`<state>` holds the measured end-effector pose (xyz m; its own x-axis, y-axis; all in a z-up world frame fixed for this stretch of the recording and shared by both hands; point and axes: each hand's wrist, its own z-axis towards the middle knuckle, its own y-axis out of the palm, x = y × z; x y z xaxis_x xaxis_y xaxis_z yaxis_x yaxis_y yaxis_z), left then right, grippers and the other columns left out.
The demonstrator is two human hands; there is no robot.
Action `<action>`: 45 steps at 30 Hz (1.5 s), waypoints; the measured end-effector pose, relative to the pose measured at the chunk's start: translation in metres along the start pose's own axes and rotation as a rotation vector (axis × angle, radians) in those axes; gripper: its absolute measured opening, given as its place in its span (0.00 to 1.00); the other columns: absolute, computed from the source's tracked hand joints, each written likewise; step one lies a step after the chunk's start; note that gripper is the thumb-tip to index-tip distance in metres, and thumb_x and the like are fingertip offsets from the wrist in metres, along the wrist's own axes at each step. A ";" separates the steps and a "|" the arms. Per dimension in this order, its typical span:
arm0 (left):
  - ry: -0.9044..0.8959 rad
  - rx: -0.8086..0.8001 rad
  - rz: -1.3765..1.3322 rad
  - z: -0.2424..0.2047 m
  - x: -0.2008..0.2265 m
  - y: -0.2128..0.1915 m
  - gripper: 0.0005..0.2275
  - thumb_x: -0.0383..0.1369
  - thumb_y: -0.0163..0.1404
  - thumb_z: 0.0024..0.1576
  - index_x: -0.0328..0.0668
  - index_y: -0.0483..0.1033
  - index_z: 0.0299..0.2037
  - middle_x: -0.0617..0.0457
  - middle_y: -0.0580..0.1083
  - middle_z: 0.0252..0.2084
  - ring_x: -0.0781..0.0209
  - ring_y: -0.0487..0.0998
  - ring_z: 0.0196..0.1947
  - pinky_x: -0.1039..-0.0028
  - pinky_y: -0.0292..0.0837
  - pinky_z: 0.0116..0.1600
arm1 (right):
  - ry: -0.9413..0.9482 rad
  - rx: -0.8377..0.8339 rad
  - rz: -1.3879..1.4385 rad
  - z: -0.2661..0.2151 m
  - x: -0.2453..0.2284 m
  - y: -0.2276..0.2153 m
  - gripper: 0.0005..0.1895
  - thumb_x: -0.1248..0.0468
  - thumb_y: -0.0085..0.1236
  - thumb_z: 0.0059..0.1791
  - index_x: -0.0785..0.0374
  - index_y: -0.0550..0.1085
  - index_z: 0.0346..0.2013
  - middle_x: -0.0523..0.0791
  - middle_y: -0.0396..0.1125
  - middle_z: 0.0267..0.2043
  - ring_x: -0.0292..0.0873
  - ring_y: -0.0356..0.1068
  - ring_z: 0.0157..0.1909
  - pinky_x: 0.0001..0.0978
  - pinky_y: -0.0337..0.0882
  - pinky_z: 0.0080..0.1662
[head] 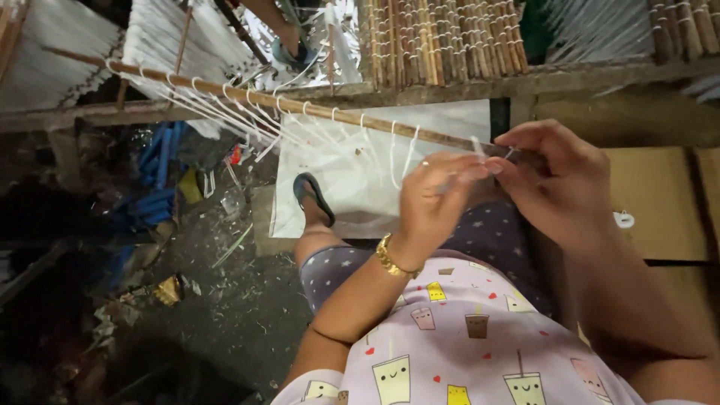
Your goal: Manually attaching cotton wicks to wooden sticks by looping them in a repetitive production process.
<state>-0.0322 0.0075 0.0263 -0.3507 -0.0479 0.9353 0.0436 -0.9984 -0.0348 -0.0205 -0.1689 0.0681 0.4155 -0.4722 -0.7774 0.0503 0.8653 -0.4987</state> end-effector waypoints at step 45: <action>-0.327 -0.368 -1.197 -0.005 -0.114 0.034 0.13 0.41 0.46 0.67 0.43 0.72 0.35 0.56 0.65 0.28 0.70 0.57 0.23 0.82 0.52 0.29 | -0.220 -0.066 -0.373 0.021 0.030 -0.077 0.30 0.86 0.44 0.56 0.59 0.77 0.65 0.51 0.68 0.49 0.54 0.67 0.47 0.44 0.65 0.54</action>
<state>0.0044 -0.0215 -0.0837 0.2531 0.8327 0.4926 -0.4135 -0.3672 0.8332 0.0073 -0.2457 0.0910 0.5638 -0.6971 -0.4429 0.1787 0.6265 -0.7586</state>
